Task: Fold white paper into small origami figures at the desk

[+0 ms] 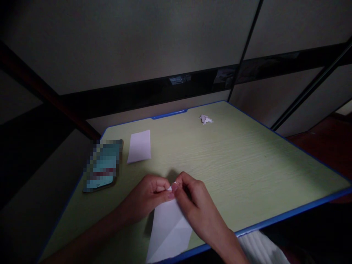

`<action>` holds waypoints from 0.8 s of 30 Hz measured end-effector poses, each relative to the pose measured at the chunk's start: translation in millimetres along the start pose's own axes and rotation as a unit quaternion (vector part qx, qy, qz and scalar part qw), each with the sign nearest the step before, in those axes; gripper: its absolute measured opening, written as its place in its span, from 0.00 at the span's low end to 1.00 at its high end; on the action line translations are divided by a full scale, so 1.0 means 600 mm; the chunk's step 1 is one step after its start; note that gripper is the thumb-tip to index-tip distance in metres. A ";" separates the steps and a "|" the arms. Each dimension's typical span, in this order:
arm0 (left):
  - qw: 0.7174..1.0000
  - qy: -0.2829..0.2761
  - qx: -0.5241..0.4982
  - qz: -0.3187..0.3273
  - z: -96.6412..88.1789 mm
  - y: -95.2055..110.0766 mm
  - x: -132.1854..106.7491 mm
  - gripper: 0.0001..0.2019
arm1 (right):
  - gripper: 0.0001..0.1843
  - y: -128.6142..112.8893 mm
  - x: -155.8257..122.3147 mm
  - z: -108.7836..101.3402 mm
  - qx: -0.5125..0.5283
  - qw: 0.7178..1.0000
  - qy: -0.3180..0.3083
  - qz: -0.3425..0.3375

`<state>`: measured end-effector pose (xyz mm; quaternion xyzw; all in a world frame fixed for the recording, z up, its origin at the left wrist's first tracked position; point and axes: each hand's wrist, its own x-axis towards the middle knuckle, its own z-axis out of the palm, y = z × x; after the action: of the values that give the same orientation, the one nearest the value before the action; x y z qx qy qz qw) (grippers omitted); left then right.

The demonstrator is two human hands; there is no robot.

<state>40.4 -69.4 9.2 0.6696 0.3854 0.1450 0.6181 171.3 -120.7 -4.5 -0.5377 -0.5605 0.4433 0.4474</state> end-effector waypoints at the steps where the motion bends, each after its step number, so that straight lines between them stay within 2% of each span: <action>1: 1.000 -0.014 0.006 0.004 -0.001 0.000 0.000 0.12 | 0.11 -0.001 -0.001 -0.001 -0.021 1.000 -0.009 -0.013; 5: 0.998 -0.049 0.029 0.022 -0.007 -0.001 0.001 0.14 | 0.14 -0.006 -0.005 -0.002 -0.060 0.998 -0.004 -0.033; 10: 0.995 -0.041 0.073 0.049 -0.019 -0.001 0.001 0.14 | 0.16 -0.003 -0.003 -0.002 -0.036 0.998 0.055 0.004; 15: 0.997 -0.063 -0.019 0.033 -0.029 0.000 0.004 0.15 | 0.15 0.002 0.000 -0.007 0.022 0.994 0.100 0.028; 20: 0.999 -0.002 -0.029 0.044 -0.025 0.000 0.005 0.07 | 0.15 0.001 0.001 -0.008 0.077 0.988 0.134 0.025; 24: 0.998 0.029 0.008 0.052 -0.017 0.000 0.002 0.06 | 0.15 0.000 0.000 -0.007 0.081 0.987 0.140 0.023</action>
<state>34.4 -61.1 10.9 0.6893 0.3686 0.1934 0.5930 175.2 -120.5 -3.9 -0.5693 -0.4423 0.4174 0.5532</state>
